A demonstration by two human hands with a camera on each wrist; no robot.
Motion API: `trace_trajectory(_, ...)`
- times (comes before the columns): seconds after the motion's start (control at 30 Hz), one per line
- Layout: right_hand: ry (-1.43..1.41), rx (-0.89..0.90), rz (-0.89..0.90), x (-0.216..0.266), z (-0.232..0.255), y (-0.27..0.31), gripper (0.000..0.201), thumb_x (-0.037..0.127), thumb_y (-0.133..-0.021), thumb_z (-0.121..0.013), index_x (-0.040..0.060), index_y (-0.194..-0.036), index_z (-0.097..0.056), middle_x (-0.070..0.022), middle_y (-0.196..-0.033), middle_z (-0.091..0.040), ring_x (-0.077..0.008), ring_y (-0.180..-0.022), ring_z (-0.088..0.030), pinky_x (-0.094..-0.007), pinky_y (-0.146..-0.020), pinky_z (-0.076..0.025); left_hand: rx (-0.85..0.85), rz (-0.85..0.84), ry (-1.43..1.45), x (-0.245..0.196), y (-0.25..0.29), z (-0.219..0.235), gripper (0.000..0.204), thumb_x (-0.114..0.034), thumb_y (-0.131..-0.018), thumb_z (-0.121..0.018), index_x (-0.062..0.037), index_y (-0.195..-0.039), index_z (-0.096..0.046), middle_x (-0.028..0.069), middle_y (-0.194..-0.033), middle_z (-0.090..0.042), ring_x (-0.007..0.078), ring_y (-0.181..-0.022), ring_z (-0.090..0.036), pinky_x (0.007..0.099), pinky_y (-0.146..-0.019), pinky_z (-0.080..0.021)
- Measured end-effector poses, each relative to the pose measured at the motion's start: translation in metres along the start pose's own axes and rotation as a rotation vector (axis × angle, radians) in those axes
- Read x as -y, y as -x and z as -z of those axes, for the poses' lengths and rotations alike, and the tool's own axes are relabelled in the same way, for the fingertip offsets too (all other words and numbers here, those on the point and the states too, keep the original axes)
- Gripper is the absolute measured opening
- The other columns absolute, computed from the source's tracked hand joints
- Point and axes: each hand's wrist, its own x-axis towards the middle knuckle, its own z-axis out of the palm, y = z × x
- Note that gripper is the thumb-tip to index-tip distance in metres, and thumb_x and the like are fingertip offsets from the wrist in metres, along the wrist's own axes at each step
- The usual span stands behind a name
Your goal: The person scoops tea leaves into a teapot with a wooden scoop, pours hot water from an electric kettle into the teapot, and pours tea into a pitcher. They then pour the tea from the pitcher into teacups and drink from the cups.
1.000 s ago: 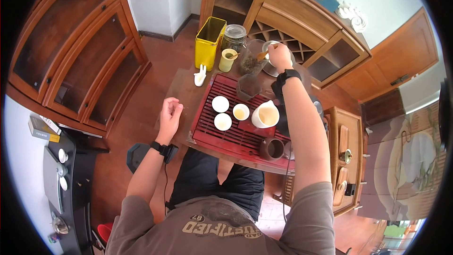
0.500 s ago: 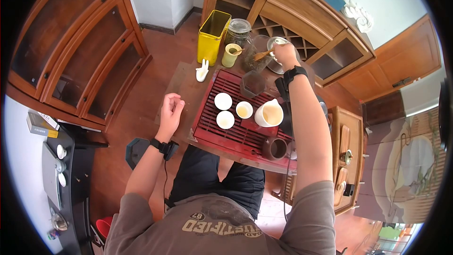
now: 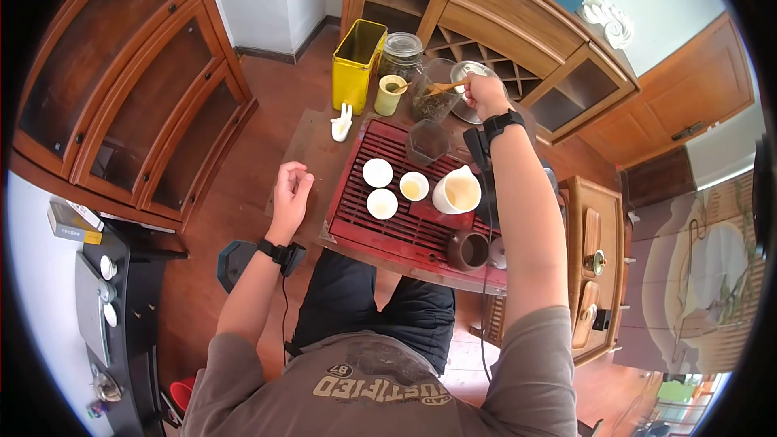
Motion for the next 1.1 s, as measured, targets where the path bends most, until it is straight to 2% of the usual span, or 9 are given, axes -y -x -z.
trace_trajectory(0.1, -0.11, -0.048, -0.076, 0.003, 0.004, 0.004, 0.027, 0.027, -0.103, -0.064, 0.0007, -0.098, -0.069, -0.0046, -0.079, -0.065, -0.0139, -0.06, -0.057, -0.0297, -0.05, -0.047, -0.001, 0.005, 0.02, 0.001, 0.0, 0.0, 0.018, -0.004, -0.104, -0.062, -0.0076, -0.119, -0.053, -0.004, -0.091, -0.053, 0.0045, -0.081, -0.049, 0.0213, -0.073, -0.041)
trace_trajectory(0.17, -0.224, -0.053, -0.115, 0.006, 0.008, 0.011, 0.02, 0.023, -0.107, -0.059, 0.0042, -0.103, -0.065, -0.0019, -0.079, -0.059, -0.0132, -0.065, -0.053, -0.0312, -0.058, -0.048, 0.001, -0.001, 0.024, 0.003, -0.001, 0.0, 0.017, -0.004, -0.104, -0.062, -0.0076, -0.119, -0.053, -0.004, -0.092, -0.053, 0.0044, -0.082, -0.049, 0.0213, -0.073, -0.041)
trace_trajectory(0.47, -0.437, -0.07, -0.207, 0.002, 0.014, 0.012, 0.023, 0.023, -0.112, -0.049, 0.0059, -0.099, -0.058, -0.0034, -0.077, -0.054, -0.0149, -0.064, -0.05, -0.0321, -0.058, -0.047, 0.003, 0.001, 0.02, 0.002, 0.0, 0.0, 0.017, -0.005, -0.104, -0.062, -0.0075, -0.118, -0.053, -0.004, -0.091, -0.052, 0.0041, -0.082, -0.049, 0.0208, -0.073, -0.041)
trace_trajectory(0.67, -0.555, -0.106, -0.27, 0.003, 0.016, 0.016, 0.024, 0.022, -0.112, -0.047, 0.0062, -0.099, -0.059, -0.0042, -0.076, -0.055, -0.0152, -0.064, -0.051, -0.0322, -0.058, -0.048, 0.008, -0.012, 0.024, 0.006, -0.001, 0.001, 0.017, -0.006, -0.104, -0.062, -0.0078, -0.118, -0.053, -0.0046, -0.091, -0.051, 0.0037, -0.081, -0.048, 0.0206, -0.072, -0.04)
trace_trajectory(0.8, -0.543, -0.164, -0.227, 0.002, 0.018, 0.015, 0.023, 0.019, -0.111, -0.045, 0.0059, -0.098, -0.059, -0.0045, -0.076, -0.055, -0.0149, -0.063, -0.051, -0.0326, -0.059, -0.048, 0.007, -0.017, 0.019, 0.006, 0.0, 0.001, 0.016, -0.006, -0.104, -0.062, -0.008, -0.118, -0.053, -0.0048, -0.09, -0.051, 0.0037, -0.081, -0.048, 0.0207, -0.071, -0.04)
trace_trajectory(0.87, -0.605, -0.207, -0.231, -0.004, 0.021, 0.004, 0.024, 0.023, -0.111, -0.051, 0.0036, -0.101, -0.063, -0.006, -0.077, -0.058, -0.0161, -0.062, -0.055, -0.0328, -0.052, -0.048, 0.006, -0.018, 0.018, 0.005, 0.0, 0.001, 0.016, -0.006, -0.104, -0.062, -0.0079, -0.118, -0.053, -0.0048, -0.09, -0.051, 0.0038, -0.08, -0.048, 0.0208, -0.071, -0.04)
trace_trajectory(1.1, -0.669, -0.195, -0.23, -0.01, 0.028, -0.004, 0.022, 0.025, -0.111, -0.051, 0.0063, -0.106, -0.062, -0.006, -0.078, -0.059, -0.0164, -0.063, -0.056, -0.0322, -0.056, -0.05, 0.001, -0.006, -0.01, 0.003, 0.0, 0.0, 0.016, -0.007, -0.104, -0.063, -0.0075, -0.118, -0.053, -0.0044, -0.09, -0.052, 0.0043, -0.08, -0.048, 0.0214, -0.071, -0.04)
